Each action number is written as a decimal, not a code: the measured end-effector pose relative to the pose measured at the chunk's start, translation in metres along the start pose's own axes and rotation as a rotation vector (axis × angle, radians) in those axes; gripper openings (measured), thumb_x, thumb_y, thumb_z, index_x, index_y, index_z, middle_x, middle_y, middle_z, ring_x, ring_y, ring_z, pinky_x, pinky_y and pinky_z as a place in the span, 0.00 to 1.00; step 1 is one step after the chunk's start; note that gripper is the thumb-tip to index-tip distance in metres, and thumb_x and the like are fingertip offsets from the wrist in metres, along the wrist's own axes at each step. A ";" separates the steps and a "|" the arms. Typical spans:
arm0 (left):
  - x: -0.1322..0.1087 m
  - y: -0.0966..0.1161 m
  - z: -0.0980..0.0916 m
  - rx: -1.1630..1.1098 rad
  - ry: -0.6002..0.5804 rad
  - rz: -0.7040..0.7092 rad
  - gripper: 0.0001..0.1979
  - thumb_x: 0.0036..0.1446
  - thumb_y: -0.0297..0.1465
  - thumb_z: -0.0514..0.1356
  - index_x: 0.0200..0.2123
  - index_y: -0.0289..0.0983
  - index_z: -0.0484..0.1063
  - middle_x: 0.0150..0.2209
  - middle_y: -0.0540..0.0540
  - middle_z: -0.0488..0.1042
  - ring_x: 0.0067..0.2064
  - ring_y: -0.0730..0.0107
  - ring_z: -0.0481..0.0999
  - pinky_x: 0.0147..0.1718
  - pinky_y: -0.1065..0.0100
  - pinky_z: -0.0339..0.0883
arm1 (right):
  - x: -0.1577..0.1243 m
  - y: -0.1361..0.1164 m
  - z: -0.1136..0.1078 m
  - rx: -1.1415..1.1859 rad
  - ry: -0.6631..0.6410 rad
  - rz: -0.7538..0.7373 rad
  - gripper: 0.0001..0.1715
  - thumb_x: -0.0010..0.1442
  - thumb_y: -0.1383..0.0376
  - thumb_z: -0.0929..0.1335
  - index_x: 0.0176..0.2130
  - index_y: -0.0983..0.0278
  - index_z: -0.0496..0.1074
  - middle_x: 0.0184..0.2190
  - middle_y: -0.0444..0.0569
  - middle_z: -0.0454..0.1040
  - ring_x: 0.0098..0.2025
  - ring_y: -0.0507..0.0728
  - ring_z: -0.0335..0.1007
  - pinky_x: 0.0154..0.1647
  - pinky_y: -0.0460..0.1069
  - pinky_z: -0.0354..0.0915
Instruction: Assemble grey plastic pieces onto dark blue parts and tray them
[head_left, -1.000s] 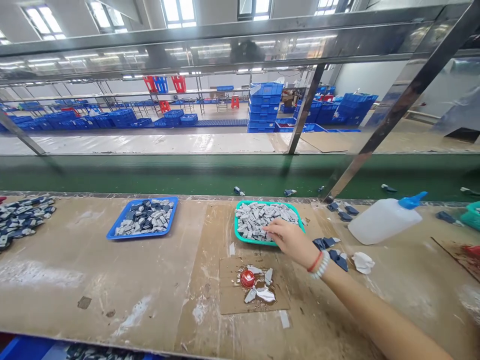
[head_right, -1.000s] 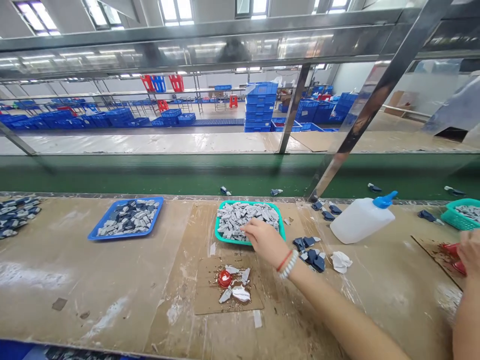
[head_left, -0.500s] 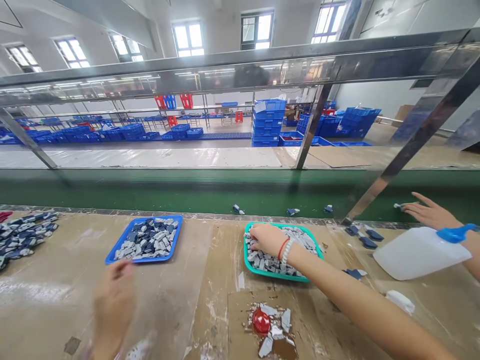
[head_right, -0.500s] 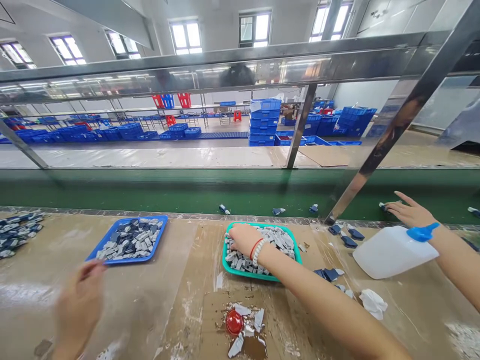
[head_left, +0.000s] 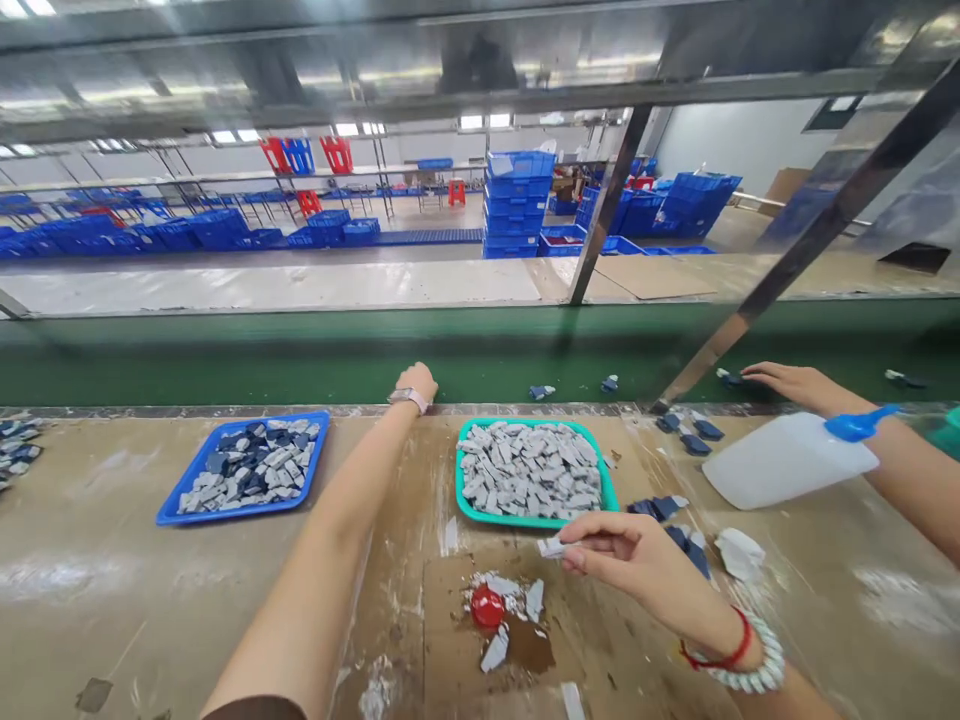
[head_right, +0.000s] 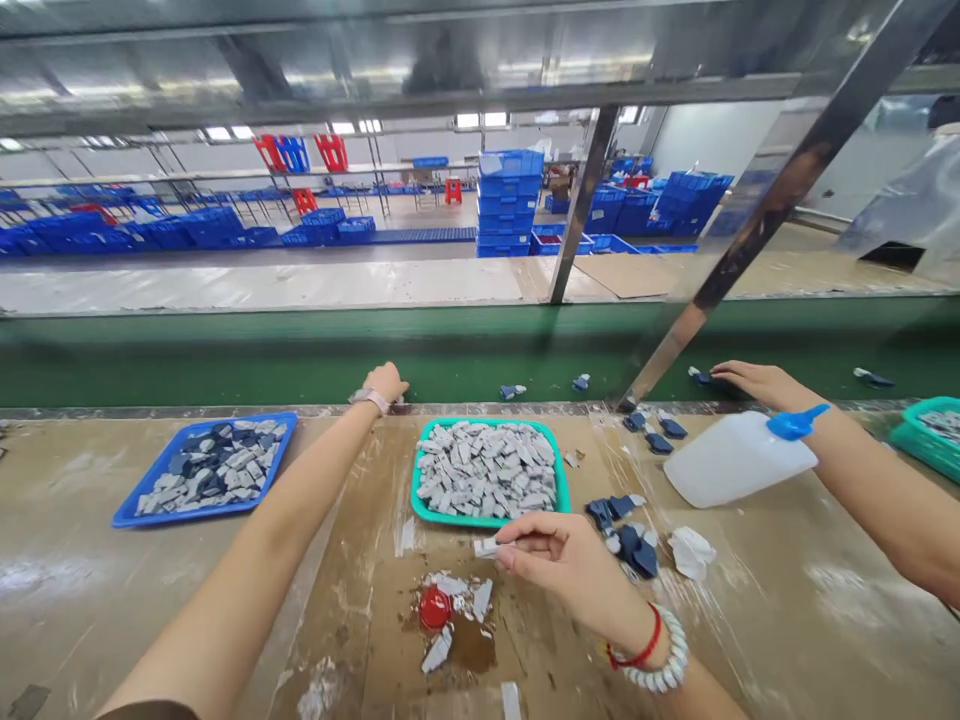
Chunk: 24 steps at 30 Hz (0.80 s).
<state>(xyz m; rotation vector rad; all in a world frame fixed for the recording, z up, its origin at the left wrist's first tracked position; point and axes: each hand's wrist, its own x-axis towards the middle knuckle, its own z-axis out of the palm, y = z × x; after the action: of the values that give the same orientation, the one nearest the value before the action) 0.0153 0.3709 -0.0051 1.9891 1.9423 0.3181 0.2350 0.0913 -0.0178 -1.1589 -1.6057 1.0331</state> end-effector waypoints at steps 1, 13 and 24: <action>-0.006 -0.003 -0.005 -0.034 0.019 0.024 0.15 0.59 0.34 0.60 0.46 0.31 0.69 0.47 0.39 0.72 0.49 0.59 0.71 0.49 0.52 0.65 | -0.012 0.004 0.003 0.085 0.032 0.067 0.05 0.56 0.63 0.71 0.35 0.55 0.78 0.27 0.46 0.80 0.27 0.56 0.78 0.26 0.46 0.74; -0.275 -0.119 0.000 -1.258 -0.244 0.010 0.23 0.42 0.46 0.69 0.36 0.37 0.72 0.27 0.48 0.72 0.29 0.70 0.71 0.29 0.72 0.64 | -0.087 0.024 0.082 -0.287 0.283 -0.147 0.06 0.59 0.66 0.69 0.34 0.62 0.78 0.30 0.50 0.79 0.32 0.56 0.74 0.34 0.52 0.73; -0.371 -0.090 0.056 -1.599 -0.338 -0.221 0.17 0.55 0.42 0.62 0.43 0.41 0.64 0.30 0.52 0.64 0.28 0.77 0.62 0.29 0.75 0.57 | -0.098 0.019 0.076 -0.053 0.310 0.113 0.10 0.56 0.60 0.71 0.34 0.64 0.79 0.29 0.50 0.78 0.30 0.54 0.74 0.29 0.48 0.72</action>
<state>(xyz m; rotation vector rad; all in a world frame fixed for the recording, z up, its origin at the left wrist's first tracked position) -0.0600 -0.0033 -0.0630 0.6686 0.9424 0.9714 0.1851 -0.0093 -0.0738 -1.3847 -1.3425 0.8374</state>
